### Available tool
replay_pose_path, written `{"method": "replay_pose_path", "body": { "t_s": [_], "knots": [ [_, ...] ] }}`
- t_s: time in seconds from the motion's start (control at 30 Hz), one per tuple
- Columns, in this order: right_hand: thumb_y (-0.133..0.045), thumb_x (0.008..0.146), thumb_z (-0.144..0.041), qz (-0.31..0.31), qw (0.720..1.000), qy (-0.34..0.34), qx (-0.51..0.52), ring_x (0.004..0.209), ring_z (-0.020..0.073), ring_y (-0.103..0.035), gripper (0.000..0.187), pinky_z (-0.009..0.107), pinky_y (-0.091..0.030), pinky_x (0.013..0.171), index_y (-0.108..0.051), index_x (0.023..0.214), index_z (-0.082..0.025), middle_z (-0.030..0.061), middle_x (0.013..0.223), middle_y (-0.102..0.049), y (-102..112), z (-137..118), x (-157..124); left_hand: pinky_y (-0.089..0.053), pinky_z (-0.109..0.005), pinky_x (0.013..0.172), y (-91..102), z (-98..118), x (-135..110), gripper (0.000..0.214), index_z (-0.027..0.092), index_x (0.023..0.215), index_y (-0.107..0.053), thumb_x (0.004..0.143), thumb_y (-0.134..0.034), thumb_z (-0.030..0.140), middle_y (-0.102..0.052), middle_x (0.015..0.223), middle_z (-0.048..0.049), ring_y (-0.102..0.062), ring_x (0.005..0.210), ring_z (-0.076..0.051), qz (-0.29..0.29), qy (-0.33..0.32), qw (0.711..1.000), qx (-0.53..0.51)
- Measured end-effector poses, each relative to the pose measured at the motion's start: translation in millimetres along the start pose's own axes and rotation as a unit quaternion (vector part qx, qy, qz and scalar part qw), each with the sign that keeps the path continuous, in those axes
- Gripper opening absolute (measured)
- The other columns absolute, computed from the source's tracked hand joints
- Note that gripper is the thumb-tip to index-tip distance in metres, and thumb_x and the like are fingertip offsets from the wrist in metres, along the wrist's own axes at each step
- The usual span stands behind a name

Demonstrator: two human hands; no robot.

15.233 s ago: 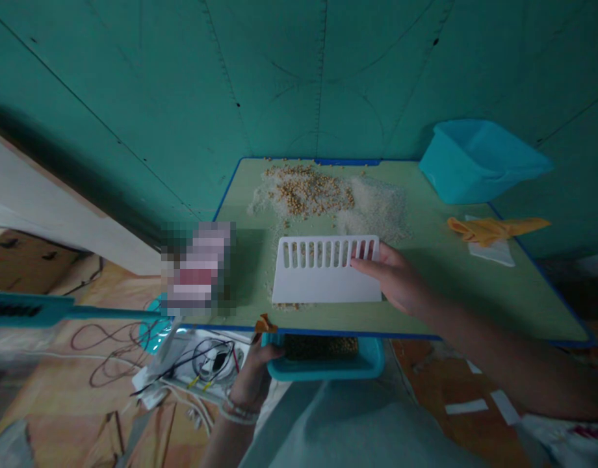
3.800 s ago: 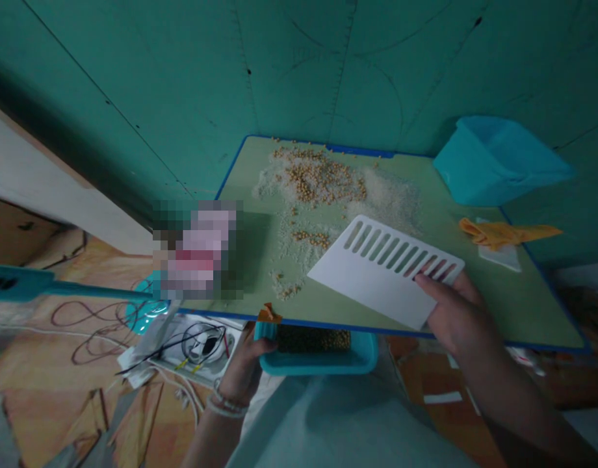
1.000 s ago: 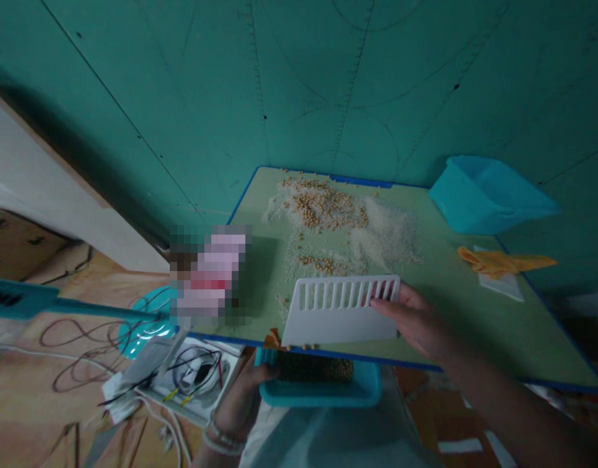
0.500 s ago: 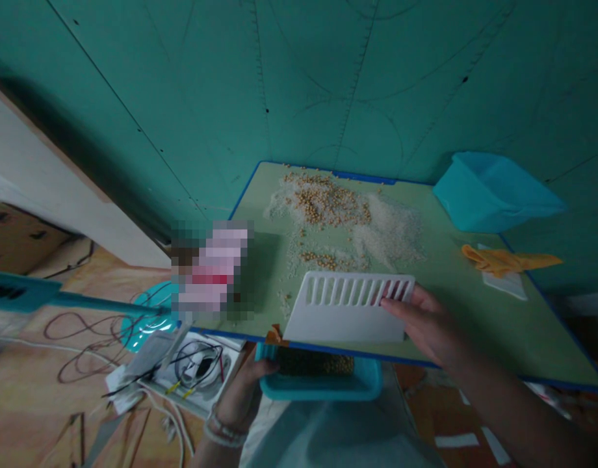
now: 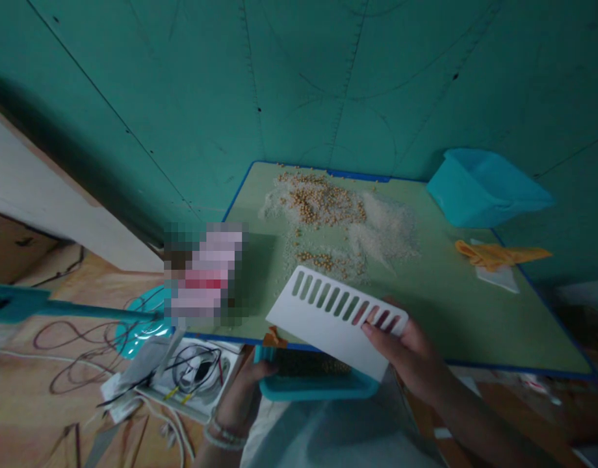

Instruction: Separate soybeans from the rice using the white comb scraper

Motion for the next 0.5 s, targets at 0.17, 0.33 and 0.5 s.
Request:
{"method": "replay_pose_path", "body": {
  "t_s": [0.17, 0.33, 0.5],
  "knots": [
    [-0.053, 0.085, -0.039, 0.004, 0.998, 0.041, -0.050, 0.077, 0.0175, -0.060, 0.020, 0.028, -0.048, 0.070, -0.055, 0.095, -0.022, 0.0021, 0.082, -0.061, 2.6, -7.7, 0.4, -0.051, -0.040, 0.083, 1.2, 2.2, 0.2, 0.058, 0.023, 0.110, -0.066, 0.053, -0.069, 0.009, -0.077, 0.095, -0.0019, -0.067, 0.095, -0.032, 0.009, -0.006, 1.000, -0.017],
    [-0.055, 0.084, -0.038, 0.083, 0.993, 0.052, -0.061, 0.070, 0.0162, -0.060, 0.018, 0.026, -0.048, 0.063, -0.057, 0.092, -0.022, 0.0016, 0.077, -0.062, 27.9, -7.0, -5.0, -0.049, -0.038, 0.087, -1.8, 4.8, -2.1, 0.058, 0.023, 0.109, -0.066, 0.053, -0.068, 0.009, -0.076, 0.100, -0.0028, -0.063, 0.104, -0.032, 0.011, 0.002, 1.000, 0.004],
    [-0.062, 0.079, -0.037, 0.141, 0.986, 0.078, -0.048, 0.065, 0.0161, -0.063, 0.015, 0.024, -0.050, 0.058, -0.060, 0.085, -0.023, 0.0008, 0.074, -0.067, 57.2, -4.1, -4.6, -0.045, -0.036, 0.093, -5.5, 9.9, -0.4, 0.052, 0.023, 0.103, -0.070, 0.053, -0.067, 0.009, -0.076, 0.102, -0.0022, -0.057, 0.113, -0.032, 0.012, -0.009, 1.000, 0.009]
  ]
}}
Point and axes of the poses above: each hand's wrist, its own x-axis towards the middle knuckle, its own y-axis out of the back of the hand, z = x × y, the point moved 9 cm from there along x, towards the middle knuckle
